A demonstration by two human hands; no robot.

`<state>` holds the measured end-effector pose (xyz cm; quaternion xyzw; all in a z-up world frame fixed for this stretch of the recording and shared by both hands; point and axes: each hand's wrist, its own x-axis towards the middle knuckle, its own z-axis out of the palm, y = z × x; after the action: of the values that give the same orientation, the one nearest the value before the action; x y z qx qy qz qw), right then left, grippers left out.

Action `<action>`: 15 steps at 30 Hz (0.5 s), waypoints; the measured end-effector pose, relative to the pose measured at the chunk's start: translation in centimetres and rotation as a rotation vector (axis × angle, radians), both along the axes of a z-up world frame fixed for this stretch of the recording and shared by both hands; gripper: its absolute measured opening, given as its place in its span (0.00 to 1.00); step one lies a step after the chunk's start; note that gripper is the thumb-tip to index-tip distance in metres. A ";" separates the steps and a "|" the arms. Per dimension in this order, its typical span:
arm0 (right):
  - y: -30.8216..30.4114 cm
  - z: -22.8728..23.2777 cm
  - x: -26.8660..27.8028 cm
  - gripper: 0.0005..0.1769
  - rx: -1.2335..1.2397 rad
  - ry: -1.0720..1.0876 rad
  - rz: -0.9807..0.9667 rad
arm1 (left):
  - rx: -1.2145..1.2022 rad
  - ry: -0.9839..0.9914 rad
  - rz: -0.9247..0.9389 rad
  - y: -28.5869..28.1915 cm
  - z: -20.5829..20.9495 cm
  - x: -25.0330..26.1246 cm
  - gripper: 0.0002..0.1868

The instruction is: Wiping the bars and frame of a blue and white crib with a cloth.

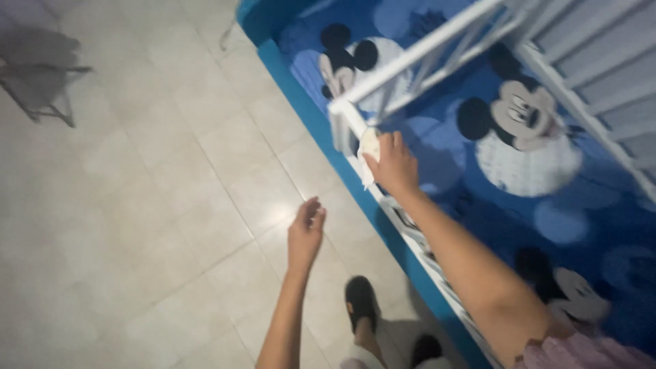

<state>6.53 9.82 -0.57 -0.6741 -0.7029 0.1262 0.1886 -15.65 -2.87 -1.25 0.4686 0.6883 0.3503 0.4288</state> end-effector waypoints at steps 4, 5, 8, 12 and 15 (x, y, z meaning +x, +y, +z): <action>-10.3 -0.7 5.0 0.30 0.015 -0.042 0.004 | 0.015 -0.048 0.030 -5.1 1.2 4.7 0.21; -12.8 -0.1 6.2 0.29 -0.028 -0.063 -0.004 | 0.009 -0.096 0.025 -6.7 0.8 6.2 0.20; -19.3 1.3 9.9 0.29 -0.181 -0.095 -0.029 | -0.024 -0.178 -0.004 -11.6 1.3 10.1 0.21; -25.3 -2.0 18.4 0.31 -0.348 0.181 0.050 | -0.028 -0.296 -0.029 -16.9 3.6 12.9 0.22; -29.0 8.1 20.2 0.32 -0.720 1.307 -0.249 | -0.004 -0.240 -0.052 -20.3 9.7 14.7 0.23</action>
<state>26.71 -19.15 7.55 -0.5562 -0.2820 0.6999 0.3481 -0.98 -23.19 8.45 0.4400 0.6204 0.3915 0.5179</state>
